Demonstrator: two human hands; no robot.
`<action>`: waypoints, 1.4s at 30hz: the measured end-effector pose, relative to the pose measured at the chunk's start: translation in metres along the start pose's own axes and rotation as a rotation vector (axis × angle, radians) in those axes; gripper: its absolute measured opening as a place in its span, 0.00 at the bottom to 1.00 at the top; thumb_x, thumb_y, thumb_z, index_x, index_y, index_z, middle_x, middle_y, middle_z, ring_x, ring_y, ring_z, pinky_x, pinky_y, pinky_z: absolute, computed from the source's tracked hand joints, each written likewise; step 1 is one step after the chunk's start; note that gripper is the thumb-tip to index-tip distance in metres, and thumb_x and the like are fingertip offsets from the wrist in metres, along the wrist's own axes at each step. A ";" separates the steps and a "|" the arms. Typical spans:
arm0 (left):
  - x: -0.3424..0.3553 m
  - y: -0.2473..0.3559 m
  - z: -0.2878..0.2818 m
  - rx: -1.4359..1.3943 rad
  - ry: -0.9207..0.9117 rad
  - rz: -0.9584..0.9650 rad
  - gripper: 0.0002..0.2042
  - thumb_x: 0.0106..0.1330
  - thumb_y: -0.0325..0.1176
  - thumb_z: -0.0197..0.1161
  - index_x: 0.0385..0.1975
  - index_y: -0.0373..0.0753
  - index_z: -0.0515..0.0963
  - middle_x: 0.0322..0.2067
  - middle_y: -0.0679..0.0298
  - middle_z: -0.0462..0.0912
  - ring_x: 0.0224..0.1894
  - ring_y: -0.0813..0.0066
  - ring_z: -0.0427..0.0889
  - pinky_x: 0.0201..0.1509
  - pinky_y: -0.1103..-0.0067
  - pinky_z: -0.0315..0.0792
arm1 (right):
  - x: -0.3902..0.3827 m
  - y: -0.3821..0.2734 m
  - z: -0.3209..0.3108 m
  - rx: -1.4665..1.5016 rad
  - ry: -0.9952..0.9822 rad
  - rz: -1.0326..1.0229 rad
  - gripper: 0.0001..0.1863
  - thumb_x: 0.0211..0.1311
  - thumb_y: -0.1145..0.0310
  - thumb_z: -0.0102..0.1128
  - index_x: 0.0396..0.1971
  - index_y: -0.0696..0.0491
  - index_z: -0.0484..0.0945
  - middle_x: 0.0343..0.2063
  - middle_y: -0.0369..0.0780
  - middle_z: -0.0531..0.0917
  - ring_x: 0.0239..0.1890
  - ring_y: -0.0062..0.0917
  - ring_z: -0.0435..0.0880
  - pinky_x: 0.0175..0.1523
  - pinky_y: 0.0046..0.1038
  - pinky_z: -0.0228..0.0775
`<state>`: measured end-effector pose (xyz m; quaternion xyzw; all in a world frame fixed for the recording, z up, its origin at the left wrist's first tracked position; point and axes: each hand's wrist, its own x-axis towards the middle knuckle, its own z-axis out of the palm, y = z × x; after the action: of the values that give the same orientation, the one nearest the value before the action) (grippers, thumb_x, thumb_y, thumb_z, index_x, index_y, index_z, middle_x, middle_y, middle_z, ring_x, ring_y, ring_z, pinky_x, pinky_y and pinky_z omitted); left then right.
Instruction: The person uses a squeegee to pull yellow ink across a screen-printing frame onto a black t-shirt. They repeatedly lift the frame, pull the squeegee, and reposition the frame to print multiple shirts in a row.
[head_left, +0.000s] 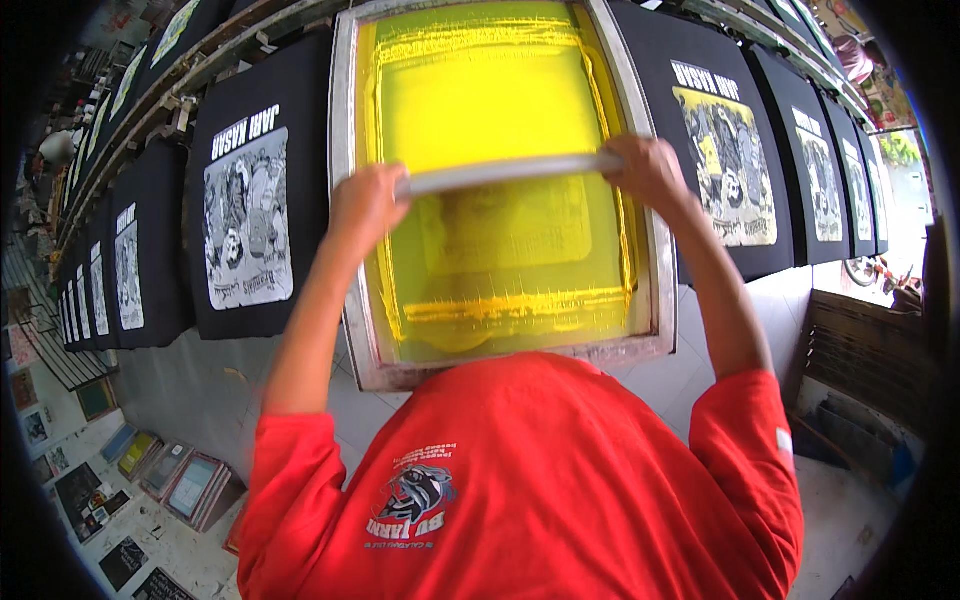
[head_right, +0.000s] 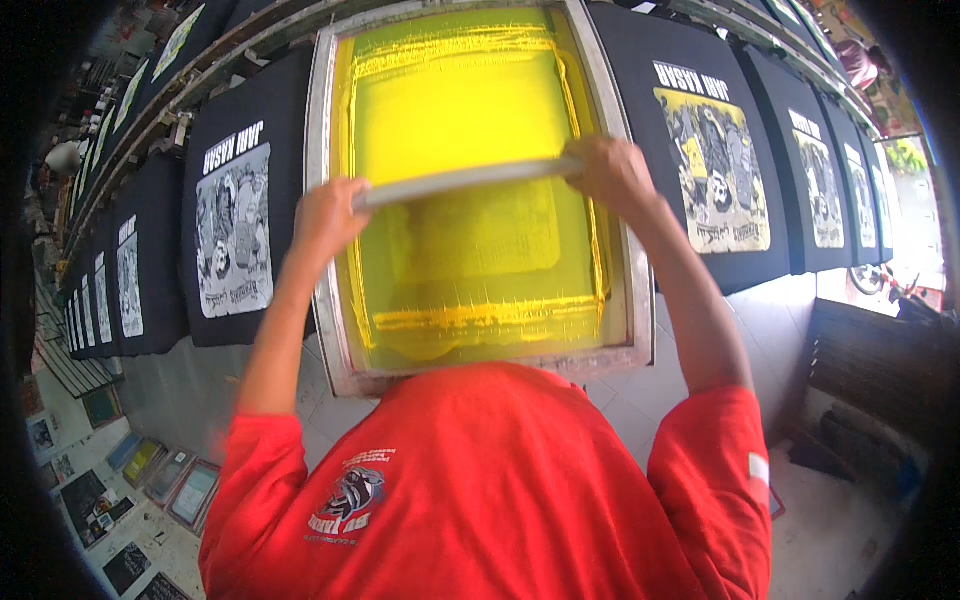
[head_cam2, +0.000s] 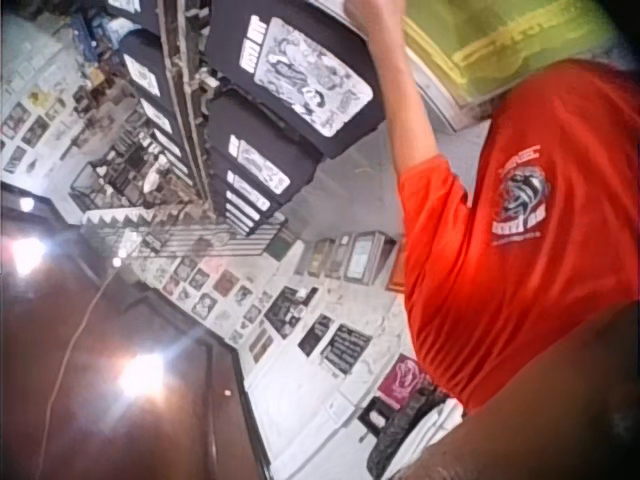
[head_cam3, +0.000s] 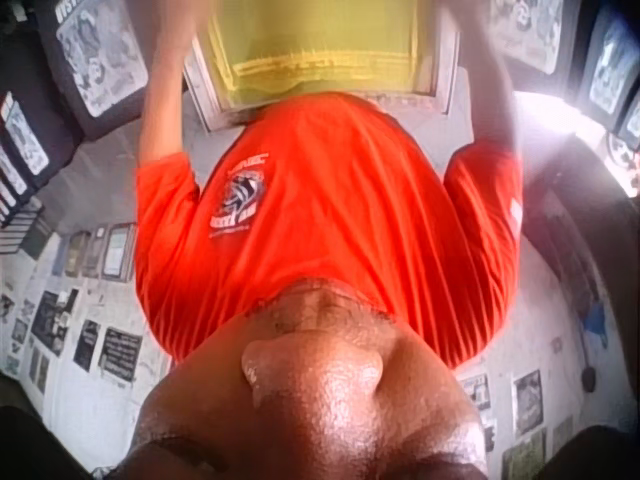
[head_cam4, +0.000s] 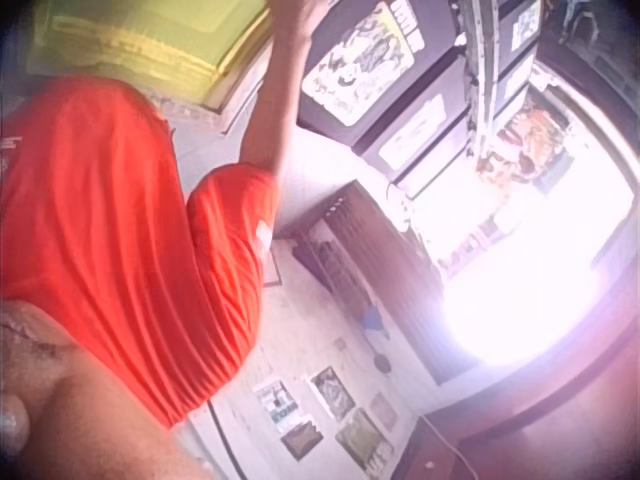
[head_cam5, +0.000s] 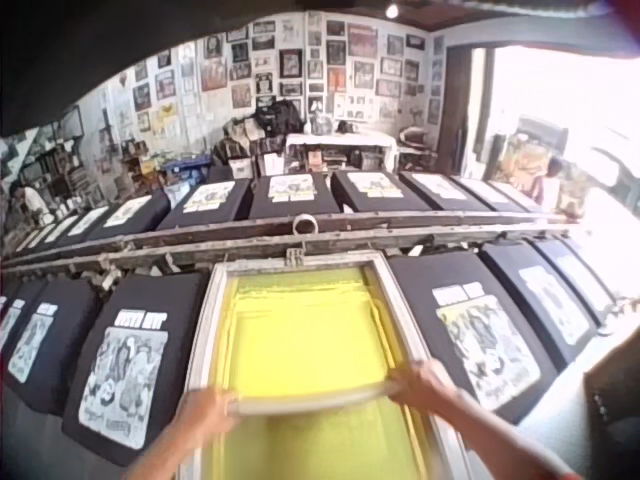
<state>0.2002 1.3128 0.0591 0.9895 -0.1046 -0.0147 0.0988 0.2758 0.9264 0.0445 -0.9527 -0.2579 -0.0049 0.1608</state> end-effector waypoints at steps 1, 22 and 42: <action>-0.034 0.016 0.000 0.017 -0.078 -0.066 0.15 0.53 0.32 0.70 0.41 0.40 0.79 0.38 0.56 0.81 0.42 0.58 0.82 0.45 0.67 0.78 | -0.035 -0.010 0.004 -0.018 -0.023 0.025 0.16 0.47 0.66 0.70 0.39 0.48 0.81 0.33 0.40 0.84 0.37 0.36 0.84 0.43 0.37 0.76; -0.104 0.029 0.009 -0.047 0.174 0.044 0.15 0.49 0.24 0.67 0.40 0.40 0.81 0.37 0.58 0.82 0.39 0.58 0.83 0.43 0.67 0.78 | -0.099 -0.054 -0.003 -0.057 0.198 -0.034 0.12 0.47 0.69 0.66 0.35 0.49 0.82 0.34 0.38 0.84 0.38 0.35 0.84 0.40 0.36 0.77; -0.012 -0.006 0.043 0.027 0.248 0.143 0.19 0.48 0.19 0.61 0.42 0.38 0.82 0.36 0.60 0.83 0.39 0.62 0.83 0.43 0.71 0.79 | -0.007 0.002 0.029 0.016 0.106 -0.142 0.25 0.38 0.80 0.70 0.44 0.55 0.81 0.44 0.43 0.85 0.48 0.35 0.84 0.53 0.32 0.79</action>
<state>0.1877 1.3124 0.0157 0.9750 -0.1622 0.1160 0.0983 0.2683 0.9302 0.0153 -0.9291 -0.3159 -0.0645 0.1810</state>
